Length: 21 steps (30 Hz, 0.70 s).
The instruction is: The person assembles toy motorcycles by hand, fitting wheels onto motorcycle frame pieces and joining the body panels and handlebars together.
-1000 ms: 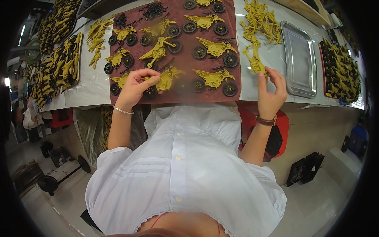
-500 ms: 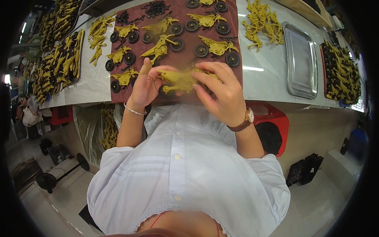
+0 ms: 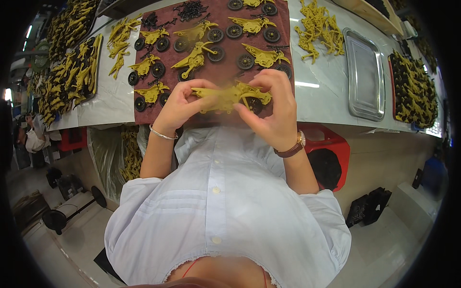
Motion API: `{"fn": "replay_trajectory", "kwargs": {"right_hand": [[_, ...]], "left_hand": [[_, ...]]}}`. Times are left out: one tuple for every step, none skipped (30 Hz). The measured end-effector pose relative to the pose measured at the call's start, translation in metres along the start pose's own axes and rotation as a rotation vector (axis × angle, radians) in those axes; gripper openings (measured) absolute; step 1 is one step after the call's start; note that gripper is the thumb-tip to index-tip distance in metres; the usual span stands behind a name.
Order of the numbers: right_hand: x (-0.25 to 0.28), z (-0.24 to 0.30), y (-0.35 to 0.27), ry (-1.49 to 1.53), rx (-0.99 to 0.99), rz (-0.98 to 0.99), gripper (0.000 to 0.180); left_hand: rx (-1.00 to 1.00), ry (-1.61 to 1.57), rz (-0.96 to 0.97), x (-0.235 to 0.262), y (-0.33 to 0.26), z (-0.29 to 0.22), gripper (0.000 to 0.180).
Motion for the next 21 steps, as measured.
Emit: {"fn": "replay_trajectory", "kwargs": {"right_hand": [[-0.001, -0.001, -0.001, -0.001, 0.001, 0.001, 0.043], [-0.005, -0.007, -0.001, 0.193, -0.125, 0.09, 0.044], [-0.009, -0.012, -0.002, 0.388, -0.252, 0.18, 0.045], [-0.013, -0.017, -0.004, 0.533, -0.28, 0.222, 0.04], [-0.012, -0.018, -0.004, 0.532, -0.279, 0.222, 0.04], [-0.013, -0.02, -0.005, 0.57, -0.338, 0.266, 0.038], [-0.014, -0.022, -0.006, 0.608, -0.397, 0.311, 0.037], [-0.014, -0.022, -0.006, 0.607, -0.395, 0.312, 0.037], [-0.015, -0.023, -0.006, 0.625, -0.402, 0.3, 0.037], [-0.015, -0.024, -0.006, 0.643, -0.409, 0.288, 0.036], [-0.015, -0.024, -0.006, 0.642, -0.408, 0.288, 0.036], [-0.015, -0.025, -0.005, 0.656, -0.437, 0.278, 0.035], [-0.015, -0.026, -0.005, 0.669, -0.466, 0.269, 0.034], [-0.016, -0.025, -0.005, 0.668, -0.465, 0.269, 0.034], [-0.014, -0.025, -0.005, 0.654, -0.464, 0.23, 0.033], [-0.014, -0.025, -0.005, 0.64, -0.463, 0.191, 0.032], [-0.015, -0.024, -0.006, 0.64, -0.461, 0.192, 0.032], [-0.015, -0.024, -0.006, 0.619, -0.423, 0.14, 0.03], [-0.014, -0.023, -0.006, 0.599, -0.384, 0.089, 0.028], [-0.015, -0.023, -0.007, 0.599, -0.383, 0.089, 0.028], [-0.014, -0.023, -0.007, 0.578, -0.362, 0.073, 0.026]], "left_hand": [[0.013, -0.014, 0.007, -0.001, 0.0, 0.0, 0.023], [0.012, -0.015, 0.008, -0.001, 0.0, 0.0, 0.023], [0.003, 0.0, 0.02, -0.003, -0.001, -0.001, 0.023], [-0.006, 0.016, 0.032, -0.004, 0.0, -0.002, 0.022], [-0.008, 0.016, 0.032, -0.003, 0.0, -0.001, 0.022], [-0.013, 0.02, 0.029, -0.003, 0.0, -0.001, 0.024], [-0.019, 0.025, 0.026, -0.002, 0.001, -0.001, 0.025], [-0.02, 0.024, 0.025, -0.003, 0.001, 0.0, 0.025], [-0.092, -0.034, 0.013, -0.004, 0.001, 0.0, 0.026], [-0.163, -0.092, 0.001, -0.005, 0.0, -0.001, 0.028], [-0.164, -0.092, 0.001, -0.006, -0.001, -0.002, 0.028], [-0.169, -0.085, 0.007, -0.006, -0.002, -0.003, 0.028], [-0.175, -0.077, 0.012, -0.007, -0.004, -0.004, 0.03], [-0.176, -0.078, 0.012, -0.007, -0.005, -0.004, 0.03], [-0.181, -0.054, 0.016, -0.008, -0.007, -0.004, 0.029], [-0.186, -0.031, 0.02, -0.008, -0.008, -0.004, 0.027], [-0.188, -0.031, 0.019, -0.008, -0.008, -0.003, 0.027], [-0.189, -0.063, 0.022, -0.007, -0.008, -0.002, 0.028], [-0.19, -0.095, 0.025, -0.007, -0.008, -0.001, 0.028], [-0.191, -0.095, 0.025, -0.007, -0.007, 0.0, 0.028], [-0.189, -0.091, 0.016, -0.007, -0.007, 0.0, 0.029]]}}
Point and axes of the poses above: each hand's wrist, its own y-axis towards the middle knuckle, its own x-axis out of the back of the hand, z = x × y, the point moved 3 cm from there along y, towards the middle knuckle, and after that the axes turned 15 degrees about -y, right-handed, at the moved point
